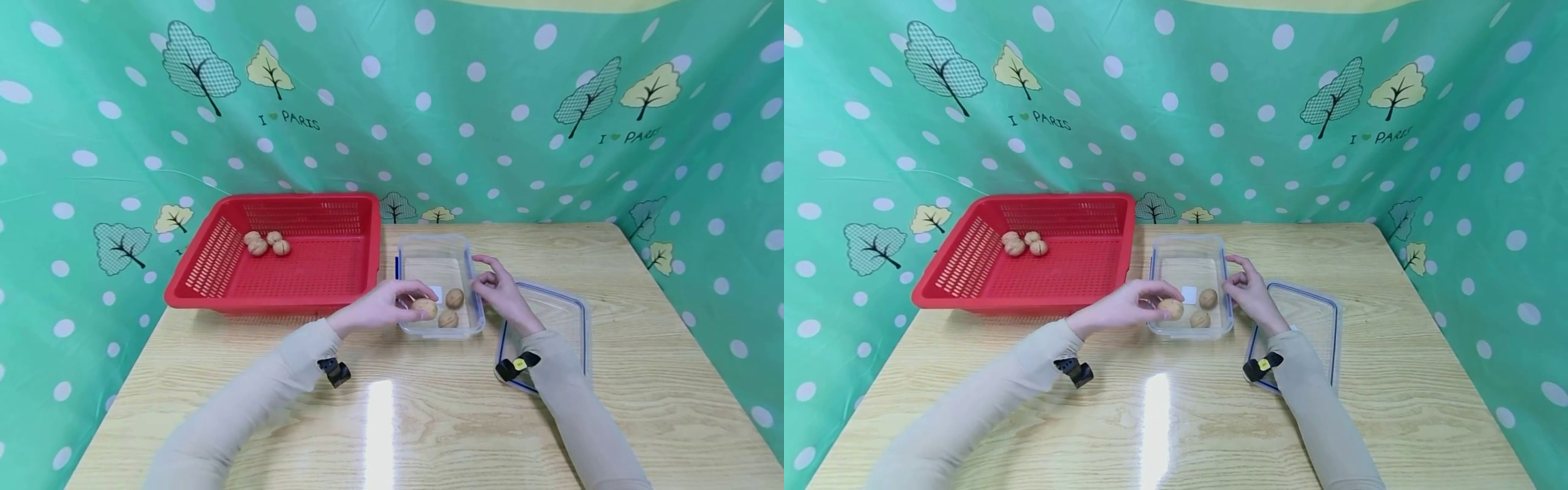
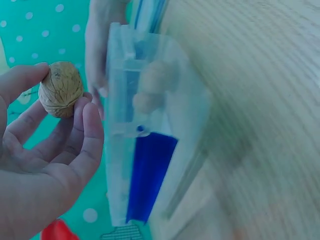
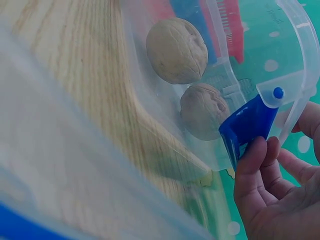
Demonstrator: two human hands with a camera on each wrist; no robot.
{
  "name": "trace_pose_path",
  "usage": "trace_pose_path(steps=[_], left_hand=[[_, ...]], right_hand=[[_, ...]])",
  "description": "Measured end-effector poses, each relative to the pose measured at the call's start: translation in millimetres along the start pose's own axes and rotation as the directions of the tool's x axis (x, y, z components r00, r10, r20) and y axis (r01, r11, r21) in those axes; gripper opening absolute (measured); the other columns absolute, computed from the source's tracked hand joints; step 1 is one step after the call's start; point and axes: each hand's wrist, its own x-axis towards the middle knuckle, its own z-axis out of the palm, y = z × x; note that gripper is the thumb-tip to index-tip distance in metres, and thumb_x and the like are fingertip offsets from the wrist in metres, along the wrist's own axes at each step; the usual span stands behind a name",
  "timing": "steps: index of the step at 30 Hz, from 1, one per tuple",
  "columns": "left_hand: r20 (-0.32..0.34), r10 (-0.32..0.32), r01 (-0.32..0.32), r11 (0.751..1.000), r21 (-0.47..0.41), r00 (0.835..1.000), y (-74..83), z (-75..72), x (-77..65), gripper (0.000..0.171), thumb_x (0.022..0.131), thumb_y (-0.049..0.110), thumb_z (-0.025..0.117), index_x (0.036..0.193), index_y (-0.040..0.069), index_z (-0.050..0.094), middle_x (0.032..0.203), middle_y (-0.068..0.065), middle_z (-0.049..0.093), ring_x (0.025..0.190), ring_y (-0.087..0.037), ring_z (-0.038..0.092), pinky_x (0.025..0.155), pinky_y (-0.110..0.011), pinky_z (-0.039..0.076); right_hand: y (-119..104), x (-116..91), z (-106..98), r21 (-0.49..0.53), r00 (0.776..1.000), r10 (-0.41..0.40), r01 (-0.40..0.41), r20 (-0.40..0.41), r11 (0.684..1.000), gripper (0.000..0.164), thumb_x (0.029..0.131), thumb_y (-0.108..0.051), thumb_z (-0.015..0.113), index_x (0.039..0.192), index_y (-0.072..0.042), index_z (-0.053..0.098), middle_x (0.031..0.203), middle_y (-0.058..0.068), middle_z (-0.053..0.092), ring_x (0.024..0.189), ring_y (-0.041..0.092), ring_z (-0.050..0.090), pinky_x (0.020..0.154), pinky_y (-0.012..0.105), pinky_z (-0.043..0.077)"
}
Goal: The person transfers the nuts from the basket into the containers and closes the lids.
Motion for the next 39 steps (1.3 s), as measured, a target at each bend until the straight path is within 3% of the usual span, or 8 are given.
trace_pose_path(steps=[4, 8, 12, 18, 22, 27, 32, 39], left_hand=[[0.01, -0.006, 0.006, 1.0, 0.024, 1.0, -5.0, 6.4, 3.7, 0.029, 0.09, 0.008, 0.067, 0.118, 0.002, 0.063, 0.113, -0.007, 0.064, 0.092, -0.015, 0.059, 0.082, -0.026, 0.051], [-0.002, 0.029, -0.029, 0.997, 0.065, 1.0, -6.2, 10.2, 7.5, 0.028, 0.09, 0.006, 0.067, 0.117, -0.001, 0.062, 0.111, -0.008, 0.064, 0.091, -0.014, 0.058, 0.08, -0.026, 0.051], [0.029, 0.038, -0.041, 0.99, 0.133, 0.999, -7.0, 14.0, 9.4, 0.028, 0.091, 0.006, 0.065, 0.118, 0.0, 0.061, 0.109, -0.006, 0.063, 0.087, -0.013, 0.055, 0.077, -0.024, 0.048], [0.066, 0.035, -0.049, 0.972, 0.228, 0.997, -7.5, 16.3, 10.4, 0.028, 0.092, 0.009, 0.063, 0.119, 0.003, 0.061, 0.105, -0.003, 0.061, 0.087, -0.013, 0.053, 0.079, -0.033, 0.049], [0.079, 0.029, -0.048, 0.968, 0.247, 0.996, -6.7, 15.1, 11.2, 0.028, 0.092, 0.009, 0.063, 0.119, 0.005, 0.06, 0.1, -0.002, 0.06, 0.085, -0.015, 0.052, 0.077, -0.034, 0.048], [0.091, 0.027, -0.05, 0.964, 0.262, 0.995, -8.8, 17.0, 12.9, 0.029, 0.092, 0.01, 0.063, 0.121, 0.004, 0.061, 0.11, -0.004, 0.062, 0.094, -0.015, 0.055, 0.084, -0.031, 0.046], [0.102, 0.02, -0.044, 0.969, 0.242, 0.995, -9.9, 17.7, 15.1, 0.031, 0.092, 0.01, 0.062, 0.122, 0.004, 0.062, 0.117, -0.006, 0.063, 0.103, -0.014, 0.055, 0.09, -0.026, 0.044], [0.143, 0.025, -0.053, 0.979, 0.198, 0.989, -11.8, 16.8, 15.4, 0.036, 0.093, 0.009, 0.061, 0.128, 0.003, 0.06, 0.126, -0.009, 0.06, 0.114, -0.015, 0.053, 0.097, -0.028, 0.042]], right_hand=[[-2, -1, 1, 0.0, 1.0, 0.0, 0.0, -0.003, 1.0, 0.051, 0.095, 0.003, 0.051, 0.144, 0.003, 0.034, 0.095, 0.027, 0.055, 0.072, 0.015, 0.054, 0.061, 0.024, 0.048], [-1, 0, 1, 0.005, 1.0, -0.001, 0.001, -0.009, 1.0, 0.052, 0.095, 0.003, 0.052, 0.144, 0.003, 0.034, 0.094, 0.025, 0.055, 0.07, 0.013, 0.053, 0.059, 0.023, 0.046], [-1, 0, 1, 0.004, 1.0, 0.0, 0.0, -0.013, 1.0, 0.052, 0.095, 0.003, 0.053, 0.144, 0.003, 0.035, 0.093, 0.024, 0.055, 0.067, 0.011, 0.051, 0.057, 0.022, 0.043], [-2, 0, 1, -0.006, 1.0, -0.013, 0.013, -0.017, 1.0, 0.052, 0.094, 0.003, 0.053, 0.143, 0.003, 0.035, 0.093, 0.026, 0.056, 0.067, 0.011, 0.05, 0.057, 0.021, 0.04], [-1, 0, 1, 0.0, 1.0, -0.015, 0.015, -0.017, 1.0, 0.052, 0.094, 0.004, 0.053, 0.143, 0.004, 0.035, 0.094, 0.027, 0.055, 0.068, 0.01, 0.05, 0.058, 0.021, 0.04], [-1, 1, 1, -0.001, 1.0, -0.02, 0.02, -0.02, 1.0, 0.052, 0.094, 0.004, 0.053, 0.143, 0.004, 0.036, 0.092, 0.026, 0.055, 0.068, 0.01, 0.051, 0.058, 0.02, 0.04], [0, 1, 2, 0.003, 1.0, -0.015, 0.015, -0.024, 1.0, 0.051, 0.094, 0.004, 0.053, 0.143, 0.003, 0.036, 0.093, 0.026, 0.056, 0.071, 0.013, 0.053, 0.06, 0.021, 0.041], [-1, 1, 2, 0.009, 0.999, -0.008, 0.008, -0.032, 1.0, 0.051, 0.094, 0.004, 0.053, 0.142, 0.003, 0.036, 0.094, 0.028, 0.056, 0.073, 0.015, 0.054, 0.062, 0.021, 0.043]])
